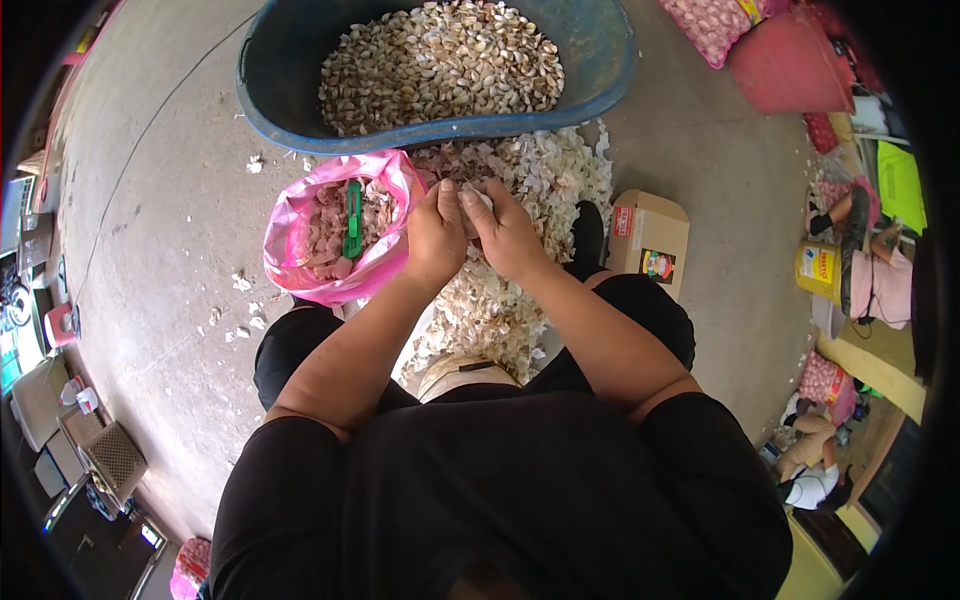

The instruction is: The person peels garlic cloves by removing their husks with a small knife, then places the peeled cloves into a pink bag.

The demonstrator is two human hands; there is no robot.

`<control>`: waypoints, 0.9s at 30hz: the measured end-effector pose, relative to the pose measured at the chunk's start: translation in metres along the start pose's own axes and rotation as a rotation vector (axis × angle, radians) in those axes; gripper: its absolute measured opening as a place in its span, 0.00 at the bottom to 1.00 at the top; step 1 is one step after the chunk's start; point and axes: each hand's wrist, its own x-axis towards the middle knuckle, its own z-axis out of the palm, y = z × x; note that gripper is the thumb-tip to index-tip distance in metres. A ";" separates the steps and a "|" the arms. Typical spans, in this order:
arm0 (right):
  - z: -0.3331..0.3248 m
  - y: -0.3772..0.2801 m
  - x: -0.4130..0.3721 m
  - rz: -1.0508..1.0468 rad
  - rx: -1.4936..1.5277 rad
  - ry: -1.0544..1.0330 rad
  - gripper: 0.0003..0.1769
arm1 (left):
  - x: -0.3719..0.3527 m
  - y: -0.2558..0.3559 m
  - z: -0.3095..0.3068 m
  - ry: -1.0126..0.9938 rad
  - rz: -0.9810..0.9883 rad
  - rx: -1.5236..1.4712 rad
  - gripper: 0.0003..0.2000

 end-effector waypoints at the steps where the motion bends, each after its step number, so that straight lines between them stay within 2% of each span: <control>1: -0.002 0.001 0.002 0.047 0.053 0.004 0.20 | -0.001 0.001 0.000 -0.008 -0.022 0.044 0.17; 4: -0.010 0.003 0.009 0.153 0.219 0.022 0.20 | 0.007 -0.005 -0.002 -0.073 -0.026 -0.055 0.17; 6: -0.010 0.008 0.010 0.170 0.337 0.043 0.19 | 0.005 -0.001 -0.003 0.001 0.095 0.121 0.18; 7: -0.009 0.011 0.010 0.100 0.251 0.091 0.19 | 0.003 0.002 -0.003 0.039 0.157 0.210 0.18; 9: -0.005 0.010 0.010 -0.037 0.080 0.186 0.18 | -0.002 0.005 0.000 -0.063 0.138 0.179 0.19; 12: -0.001 -0.008 0.004 0.096 0.110 0.280 0.16 | -0.004 0.006 0.002 -0.142 0.108 0.127 0.20; 15: -0.023 -0.012 0.014 0.135 -0.273 0.150 0.16 | -0.005 0.011 -0.003 -0.189 0.129 0.082 0.20; 16: -0.026 -0.007 0.017 0.082 -0.373 0.183 0.16 | -0.002 0.009 -0.004 -0.193 0.134 0.028 0.20; 19: -0.022 -0.005 0.017 -0.089 -0.086 0.161 0.16 | -0.001 0.004 -0.005 -0.242 0.070 -0.038 0.18; 20: -0.016 -0.002 0.017 -0.291 -0.150 0.150 0.15 | -0.001 0.003 -0.005 -0.265 0.036 -0.044 0.18; 23: -0.008 -0.011 0.004 0.039 -0.063 0.005 0.14 | -0.003 -0.009 0.002 -0.168 0.112 -0.034 0.16; 24: -0.009 -0.014 0.004 0.031 -0.037 0.029 0.16 | -0.005 -0.004 0.002 -0.125 0.135 -0.006 0.16; 27: -0.011 0.002 0.016 0.203 0.152 0.024 0.17 | -0.006 0.003 0.000 -0.004 0.227 0.118 0.16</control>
